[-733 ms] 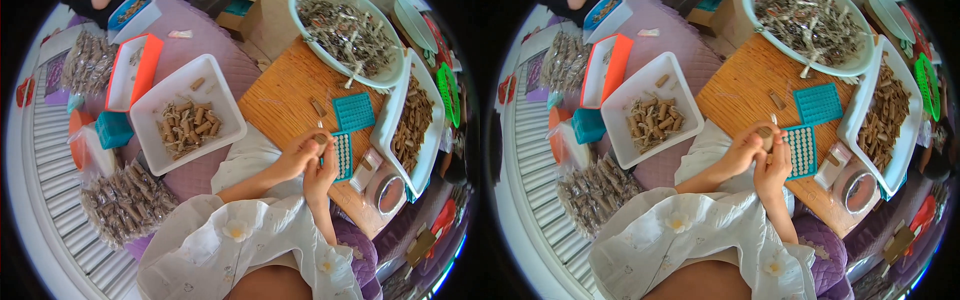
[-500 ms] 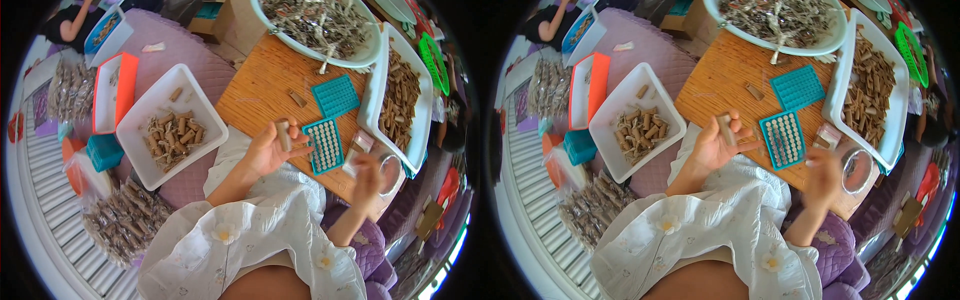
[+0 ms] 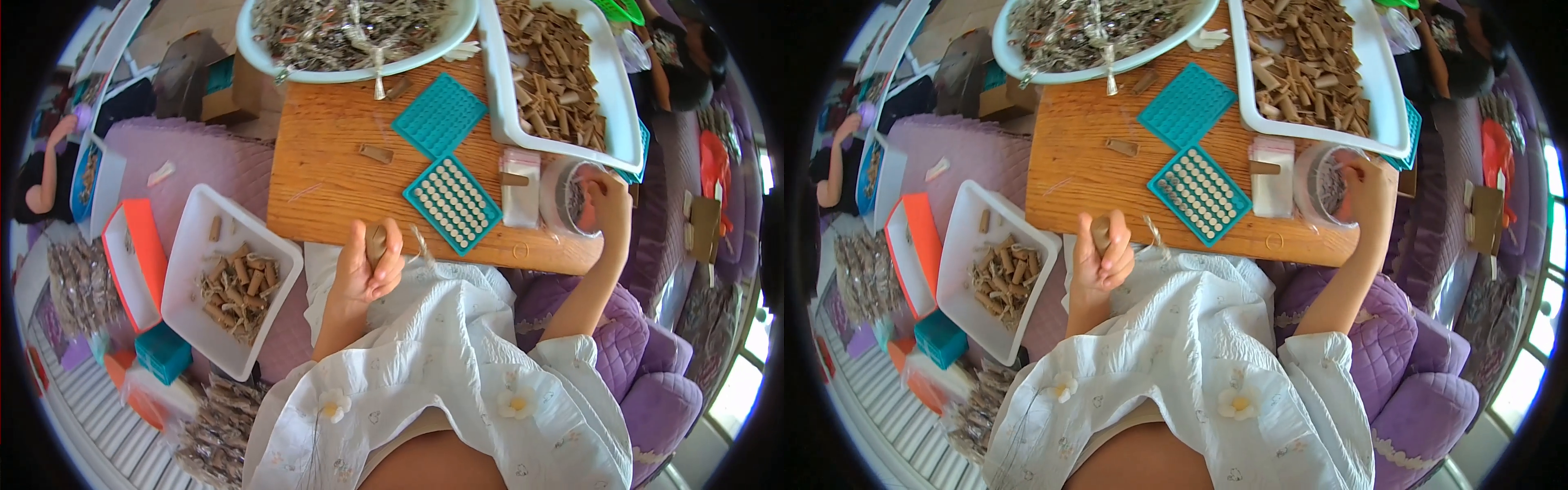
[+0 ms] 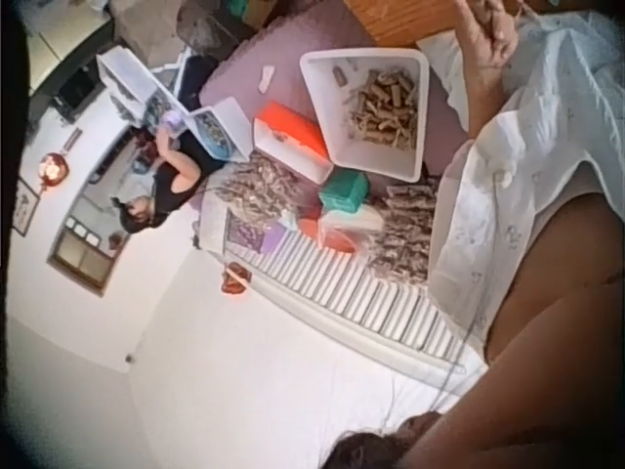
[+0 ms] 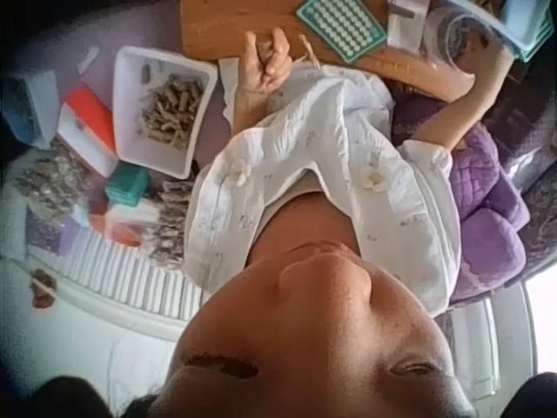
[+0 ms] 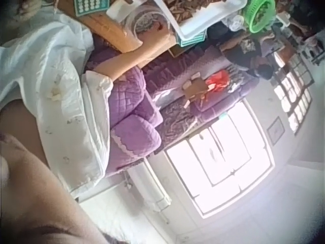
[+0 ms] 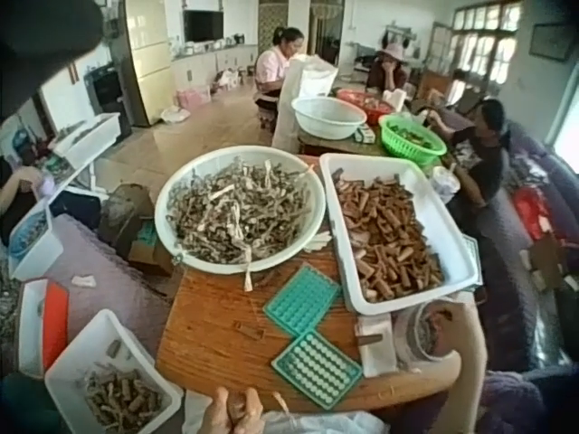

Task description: The person fills small cardboard tubes with various small components and pellets by hand.

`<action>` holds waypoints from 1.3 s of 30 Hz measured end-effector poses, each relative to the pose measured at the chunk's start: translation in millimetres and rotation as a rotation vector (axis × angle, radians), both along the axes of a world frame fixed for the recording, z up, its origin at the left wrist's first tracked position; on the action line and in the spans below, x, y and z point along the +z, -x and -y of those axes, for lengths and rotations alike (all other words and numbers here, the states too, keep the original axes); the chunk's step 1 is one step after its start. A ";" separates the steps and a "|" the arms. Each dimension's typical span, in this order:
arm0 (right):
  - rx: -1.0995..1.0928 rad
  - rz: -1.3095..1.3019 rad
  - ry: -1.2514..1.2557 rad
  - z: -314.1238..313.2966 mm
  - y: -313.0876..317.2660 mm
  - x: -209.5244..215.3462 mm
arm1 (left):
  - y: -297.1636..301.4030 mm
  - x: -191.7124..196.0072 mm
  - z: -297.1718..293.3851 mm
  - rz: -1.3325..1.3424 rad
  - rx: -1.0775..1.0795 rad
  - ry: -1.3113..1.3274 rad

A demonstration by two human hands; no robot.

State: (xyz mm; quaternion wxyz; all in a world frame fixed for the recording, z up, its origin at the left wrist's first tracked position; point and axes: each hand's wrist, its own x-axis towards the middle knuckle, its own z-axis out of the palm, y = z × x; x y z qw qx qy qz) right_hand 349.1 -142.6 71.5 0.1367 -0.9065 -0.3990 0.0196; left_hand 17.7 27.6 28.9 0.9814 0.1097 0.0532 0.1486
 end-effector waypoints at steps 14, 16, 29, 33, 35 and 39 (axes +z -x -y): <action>-0.041 -0.053 0.166 -18.9 11.7 -26.5 | 2.3 2.9 3.0 -0.133 0.212 -0.173; -0.023 -0.036 0.143 -15.4 11.5 -25.2 | 1.1 -2.2 2.7 -0.130 0.217 -0.136; -0.255 -0.693 -0.465 8.0 5.7 -10.4 | -12.5 1.0 9.6 -0.214 0.353 -0.190; -0.338 -0.694 -0.446 10.2 6.9 -5.4 | -8.3 -4.8 8.4 -0.187 0.295 -0.207; -0.339 -0.643 -0.448 10.4 8.3 -4.0 | -8.8 -5.3 9.9 -0.194 0.314 -0.215; -0.354 -0.520 -0.400 13.9 6.0 -5.5 | -7.8 -5.7 11.1 -0.184 0.342 -0.179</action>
